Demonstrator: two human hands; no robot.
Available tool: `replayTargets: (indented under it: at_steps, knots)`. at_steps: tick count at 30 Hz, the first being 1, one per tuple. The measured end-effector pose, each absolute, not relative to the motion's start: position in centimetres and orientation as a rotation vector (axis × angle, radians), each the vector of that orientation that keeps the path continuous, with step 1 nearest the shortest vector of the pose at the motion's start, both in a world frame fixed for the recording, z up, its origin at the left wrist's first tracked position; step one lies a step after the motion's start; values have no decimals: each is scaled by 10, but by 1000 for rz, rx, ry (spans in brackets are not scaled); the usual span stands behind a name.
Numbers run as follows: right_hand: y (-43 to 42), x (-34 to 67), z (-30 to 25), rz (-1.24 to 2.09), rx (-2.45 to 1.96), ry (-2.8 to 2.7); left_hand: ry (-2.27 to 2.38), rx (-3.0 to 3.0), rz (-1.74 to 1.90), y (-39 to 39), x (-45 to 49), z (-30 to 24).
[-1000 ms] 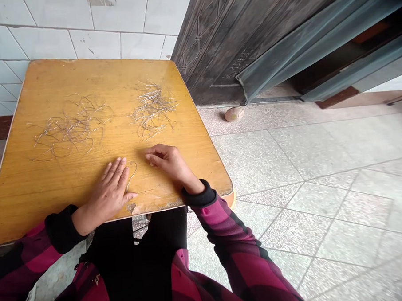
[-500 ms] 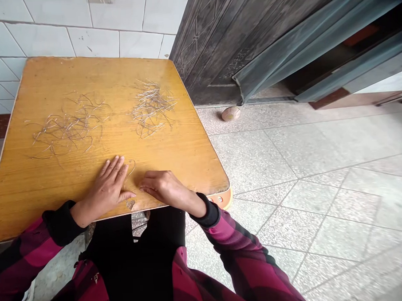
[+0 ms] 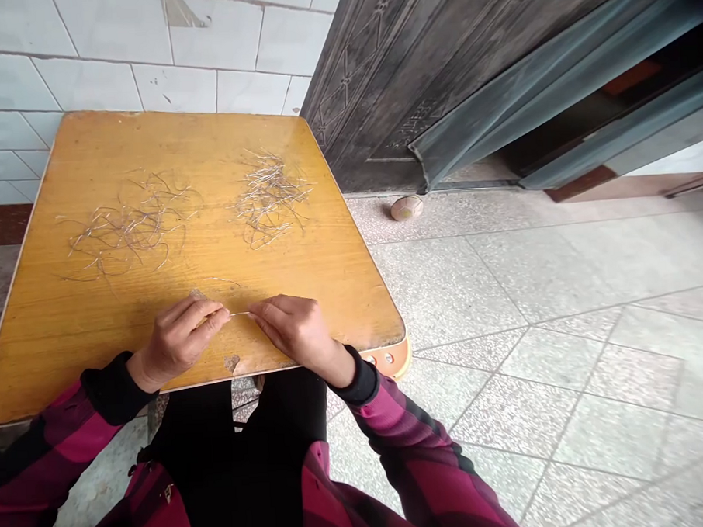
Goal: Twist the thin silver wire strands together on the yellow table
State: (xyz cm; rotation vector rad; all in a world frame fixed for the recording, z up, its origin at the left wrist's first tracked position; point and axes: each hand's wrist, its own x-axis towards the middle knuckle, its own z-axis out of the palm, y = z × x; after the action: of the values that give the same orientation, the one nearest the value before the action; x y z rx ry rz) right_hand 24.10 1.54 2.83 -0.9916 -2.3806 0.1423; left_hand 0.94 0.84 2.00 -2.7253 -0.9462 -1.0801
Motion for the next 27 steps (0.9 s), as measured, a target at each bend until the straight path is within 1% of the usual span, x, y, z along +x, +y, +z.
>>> replayTargets:
  at_steps: [4,7,10,15,21,27]
  knots:
    - [11,231,27,-199,-1072,-2377,-936,-2626,-1129,11,13,23]
    - [7,227,23,-290,-1106,-2387,-920,-2566,-1158,12,15,22]
    - [2,227,18,-306,-1123,-2452,-909,-2548,-1142,12,14,19]
    - [-1,232,9,-267,-1099,-2525,-935,-2548,-1097,10,12,13]
    - [2,243,-1,-175,-1100,-2479,-940,-2610,-1043,6,13,10]
    - [3,249,-7,127,-1119,-2350,-964,-2858,-697,6,16,20]
